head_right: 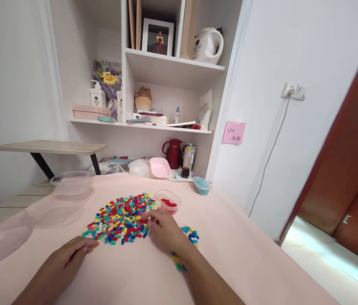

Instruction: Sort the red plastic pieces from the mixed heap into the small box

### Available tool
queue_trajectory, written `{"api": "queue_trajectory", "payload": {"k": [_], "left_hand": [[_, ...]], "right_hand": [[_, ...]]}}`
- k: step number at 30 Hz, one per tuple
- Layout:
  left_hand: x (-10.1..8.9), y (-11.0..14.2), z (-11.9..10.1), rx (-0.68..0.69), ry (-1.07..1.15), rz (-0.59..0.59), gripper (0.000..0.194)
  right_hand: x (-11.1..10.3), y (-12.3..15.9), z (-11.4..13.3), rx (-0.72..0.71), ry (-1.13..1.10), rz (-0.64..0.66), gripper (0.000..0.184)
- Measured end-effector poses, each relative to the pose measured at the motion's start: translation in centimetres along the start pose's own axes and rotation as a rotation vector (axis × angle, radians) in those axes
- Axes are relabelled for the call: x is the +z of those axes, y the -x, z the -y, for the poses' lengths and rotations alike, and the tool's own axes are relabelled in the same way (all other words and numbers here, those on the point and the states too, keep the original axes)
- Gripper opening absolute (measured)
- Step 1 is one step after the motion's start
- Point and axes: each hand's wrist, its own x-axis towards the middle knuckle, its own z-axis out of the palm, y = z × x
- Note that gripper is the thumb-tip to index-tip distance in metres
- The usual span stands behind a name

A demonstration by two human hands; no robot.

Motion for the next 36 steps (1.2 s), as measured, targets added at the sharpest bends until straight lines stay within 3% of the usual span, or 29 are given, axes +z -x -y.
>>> {"api": "queue_trajectory", "payload": {"k": [4, 11, 21, 27, 36], "left_hand": [[-0.1, 0.0, -0.3, -0.002, 0.010, -0.006, 0.032], [-0.2, -0.1, -0.5, -0.009, 0.018, -0.005, 0.032], [-0.2, -0.1, -0.4, -0.010, 0.012, -0.014, 0.032], [0.0, -0.3, 0.1, -0.009, 0.009, -0.030, 0.030], [-0.1, -0.3, -0.1, -0.001, 0.009, -0.026, 0.031]], "right_hand": [[0.1, -0.1, -1.1, 0.155, 0.185, -0.062, 0.038], [0.4, 0.1, -0.8, 0.195, 0.354, 0.042, 0.033], [0.0, -0.2, -1.2, 0.272, 0.348, 0.076, 0.011], [0.2, 0.0, -1.5, 0.211, 0.364, 0.046, 0.030], [0.3, -0.4, -0.8, 0.248, 0.392, 0.029, 0.022]]}}
